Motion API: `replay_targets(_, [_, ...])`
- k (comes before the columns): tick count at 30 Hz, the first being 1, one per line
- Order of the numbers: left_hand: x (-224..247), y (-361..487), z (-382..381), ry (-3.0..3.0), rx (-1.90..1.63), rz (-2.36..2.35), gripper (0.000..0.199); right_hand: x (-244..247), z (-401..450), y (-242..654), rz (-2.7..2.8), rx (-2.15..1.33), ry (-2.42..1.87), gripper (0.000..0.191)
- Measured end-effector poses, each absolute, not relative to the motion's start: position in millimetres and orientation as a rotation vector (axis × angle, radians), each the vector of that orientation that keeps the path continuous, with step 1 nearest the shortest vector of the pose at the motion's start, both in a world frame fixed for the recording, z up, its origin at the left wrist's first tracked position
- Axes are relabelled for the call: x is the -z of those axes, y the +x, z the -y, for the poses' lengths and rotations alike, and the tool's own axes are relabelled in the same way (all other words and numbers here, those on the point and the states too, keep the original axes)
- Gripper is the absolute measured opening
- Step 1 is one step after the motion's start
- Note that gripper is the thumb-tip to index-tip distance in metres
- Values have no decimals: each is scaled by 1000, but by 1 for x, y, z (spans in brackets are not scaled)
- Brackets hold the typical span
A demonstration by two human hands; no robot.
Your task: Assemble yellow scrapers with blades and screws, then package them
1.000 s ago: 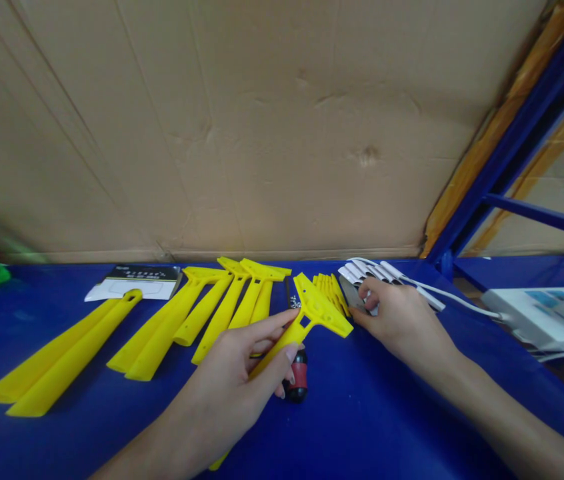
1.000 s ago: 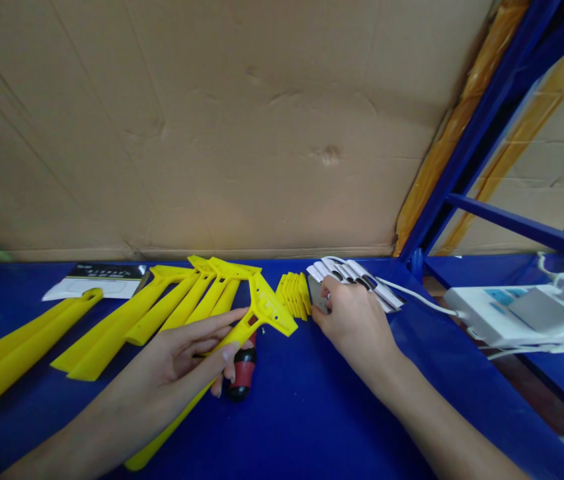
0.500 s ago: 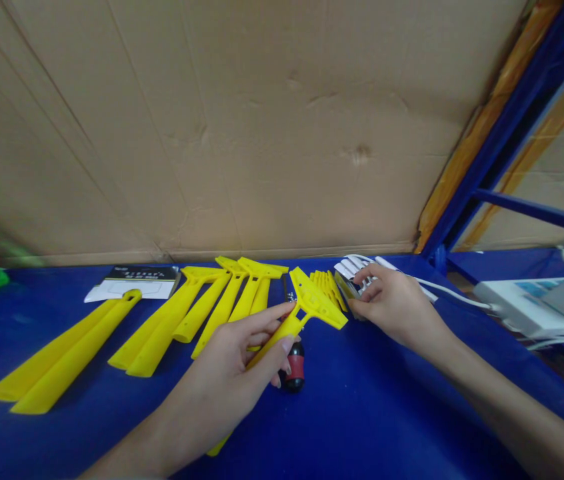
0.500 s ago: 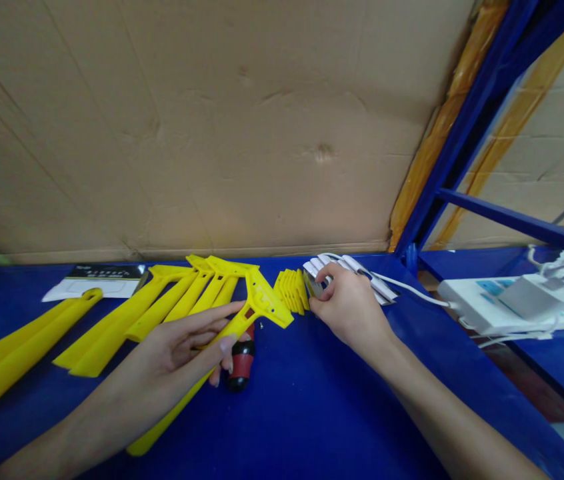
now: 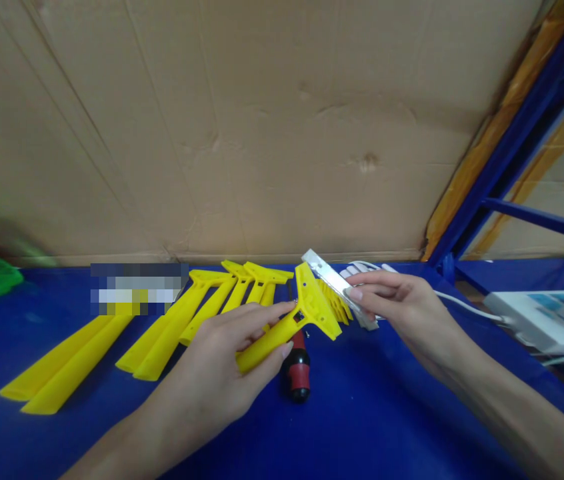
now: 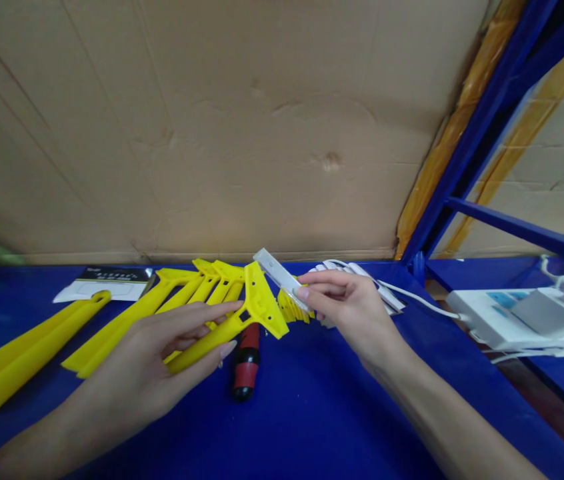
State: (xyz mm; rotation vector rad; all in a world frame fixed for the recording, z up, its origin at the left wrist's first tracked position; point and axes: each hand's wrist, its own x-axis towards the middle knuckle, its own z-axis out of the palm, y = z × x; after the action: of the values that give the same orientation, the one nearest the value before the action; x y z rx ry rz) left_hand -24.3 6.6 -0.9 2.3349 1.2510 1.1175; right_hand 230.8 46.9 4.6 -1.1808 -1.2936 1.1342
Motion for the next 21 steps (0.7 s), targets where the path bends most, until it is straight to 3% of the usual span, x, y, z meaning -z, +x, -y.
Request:
replay_targets(10, [5,-29,-7,2700,-1138,-1250,34,-8,-39,219,1332,-1363,-1021,36])
replay_targets(21, [5,-32,-6,2759,-1038,-1248,36,-4,-35,213,1475,-1279,-1085,34])
